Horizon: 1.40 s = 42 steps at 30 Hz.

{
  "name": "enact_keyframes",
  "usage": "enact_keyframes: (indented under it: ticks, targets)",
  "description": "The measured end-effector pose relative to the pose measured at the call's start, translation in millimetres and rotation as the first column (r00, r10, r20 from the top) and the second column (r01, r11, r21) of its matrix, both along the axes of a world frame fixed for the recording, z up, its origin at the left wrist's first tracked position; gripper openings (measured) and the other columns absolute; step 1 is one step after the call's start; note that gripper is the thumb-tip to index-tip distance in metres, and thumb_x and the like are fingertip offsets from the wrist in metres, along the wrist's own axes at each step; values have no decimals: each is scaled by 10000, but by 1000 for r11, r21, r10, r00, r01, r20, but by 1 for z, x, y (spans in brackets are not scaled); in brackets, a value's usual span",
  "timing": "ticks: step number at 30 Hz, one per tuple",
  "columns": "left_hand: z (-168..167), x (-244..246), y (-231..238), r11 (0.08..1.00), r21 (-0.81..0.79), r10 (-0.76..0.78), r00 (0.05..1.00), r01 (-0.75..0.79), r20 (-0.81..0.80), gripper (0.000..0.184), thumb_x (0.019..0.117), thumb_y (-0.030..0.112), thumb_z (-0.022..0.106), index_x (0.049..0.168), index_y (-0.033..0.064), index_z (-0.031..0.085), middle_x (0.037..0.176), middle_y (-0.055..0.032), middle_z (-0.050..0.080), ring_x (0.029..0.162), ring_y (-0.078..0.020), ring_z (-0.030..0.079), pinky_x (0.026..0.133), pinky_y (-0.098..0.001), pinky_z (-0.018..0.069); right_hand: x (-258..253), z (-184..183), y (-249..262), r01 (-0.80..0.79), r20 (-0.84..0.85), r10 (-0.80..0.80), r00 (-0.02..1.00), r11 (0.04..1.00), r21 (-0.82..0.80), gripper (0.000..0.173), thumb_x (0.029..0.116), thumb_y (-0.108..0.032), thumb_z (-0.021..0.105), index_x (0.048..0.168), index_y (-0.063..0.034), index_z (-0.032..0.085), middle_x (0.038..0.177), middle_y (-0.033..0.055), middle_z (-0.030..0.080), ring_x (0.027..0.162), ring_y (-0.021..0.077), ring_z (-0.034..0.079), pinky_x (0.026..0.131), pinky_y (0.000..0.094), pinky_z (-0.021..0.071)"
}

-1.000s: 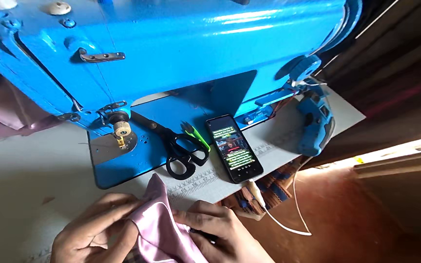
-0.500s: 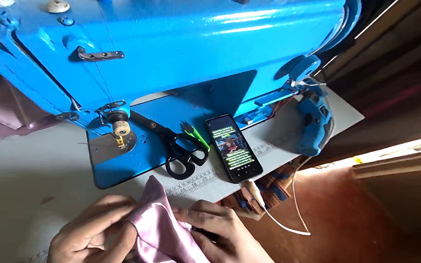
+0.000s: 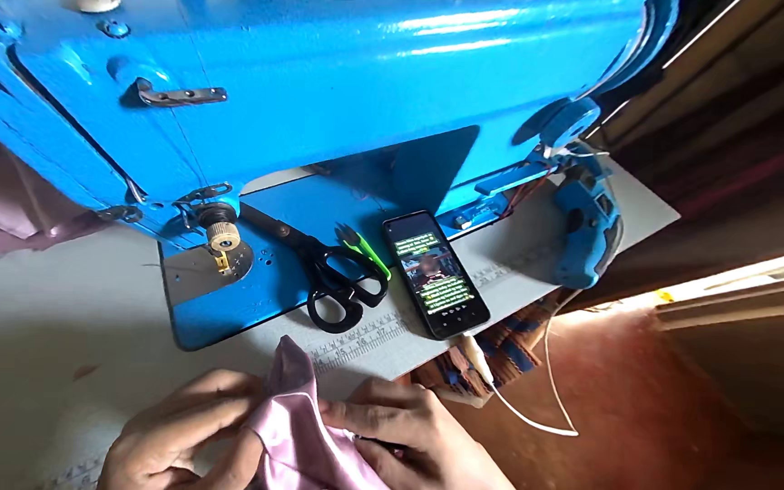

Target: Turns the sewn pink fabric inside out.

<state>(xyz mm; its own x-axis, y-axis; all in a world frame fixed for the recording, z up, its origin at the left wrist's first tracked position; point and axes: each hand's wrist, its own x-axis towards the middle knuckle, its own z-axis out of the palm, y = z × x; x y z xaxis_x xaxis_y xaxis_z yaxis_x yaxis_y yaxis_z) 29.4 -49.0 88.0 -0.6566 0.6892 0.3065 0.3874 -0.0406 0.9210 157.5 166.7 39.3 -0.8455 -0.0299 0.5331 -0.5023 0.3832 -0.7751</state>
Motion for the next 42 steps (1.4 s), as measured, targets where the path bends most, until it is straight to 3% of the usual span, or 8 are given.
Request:
enact_keyframes:
  ticks: [10, 15, 18, 21, 25, 36, 40, 42]
  targets:
    - [6, -10, -8, 960, -38, -274, 956, 279, 102, 198, 1017, 227, 634, 940, 74, 733, 1059, 58, 717, 979, 43, 646, 844, -152, 553, 1, 11, 10, -95, 11, 95, 995, 986, 137, 311, 1016, -119, 506, 1283, -49, 650, 889, 108, 666, 734, 170, 628, 633, 273, 521]
    - [7, -14, -8, 932, -71, -346, 930, 356, 120, 210, 996, 180, 638, 874, 21, 702, 1059, 3, 724, 991, 23, 654, 851, -171, 560, 3, 26, 13, -86, 35, 80, 996, 966, 245, 485, 991, -100, 530, 1474, -75, 504, 788, 78, 648, 602, 180, 590, 543, 304, 510]
    - [6, -15, -6, 919, -90, -376, 922, 383, 87, 218, 991, 156, 643, 854, -10, 680, 1030, -30, 718, 968, 26, 649, 833, -152, 552, -1, 26, 15, -199, 83, 184, 979, 948, 250, 476, 979, -82, 518, 1453, -107, 563, 779, 93, 671, 616, 205, 622, 556, 341, 524]
    - [10, -15, -4, 928, -78, -356, 929, 365, 105, 194, 989, 142, 638, 903, -15, 711, 1014, -36, 713, 923, 10, 659, 799, -158, 567, -4, 24, 13, -231, 80, 219, 972, 954, 190, 409, 990, -73, 486, 1376, -72, 620, 860, 121, 706, 707, 209, 670, 613, 337, 546]
    - [6, -11, -2, 968, -6, -249, 965, 250, 79, 238, 973, 169, 674, 1209, 176, 703, 1220, 84, 668, 1004, 7, 664, 849, -175, 583, -4, 20, 10, -185, 18, 185, 983, 976, 115, 348, 1004, -69, 467, 1305, -29, 638, 928, 136, 717, 765, 200, 680, 656, 313, 550]
    - [4, -1, 8, 959, 123, -264, 962, 255, 61, 226, 1056, 271, 571, 1126, 147, 746, 1107, 95, 716, 1041, 28, 644, 894, -144, 533, -5, 14, -1, -186, -38, 183, 982, 975, -123, 216, 1013, -89, 526, 1146, 47, 628, 945, 147, 696, 851, 84, 662, 787, 167, 524]
    - [-12, 26, 34, 973, 227, -44, 999, 37, 26, 290, 1090, 347, 475, 1058, 189, 716, 1042, 148, 692, 1003, 71, 618, 877, -110, 490, -8, 3, -16, -179, -16, 187, 982, 905, -385, 132, 985, -86, 588, 1055, 19, 551, 822, 55, 622, 732, -41, 573, 685, 96, 470]
    - [-20, 33, 47, 965, 240, 108, 994, -108, 15, 244, 1081, 309, 506, 1020, 182, 706, 976, 149, 691, 924, 85, 628, 818, -97, 508, -8, -5, -23, -171, 25, 222, 975, 815, -554, 110, 979, -50, 582, 1081, -40, 541, 859, -36, 641, 795, -96, 580, 731, 86, 475]
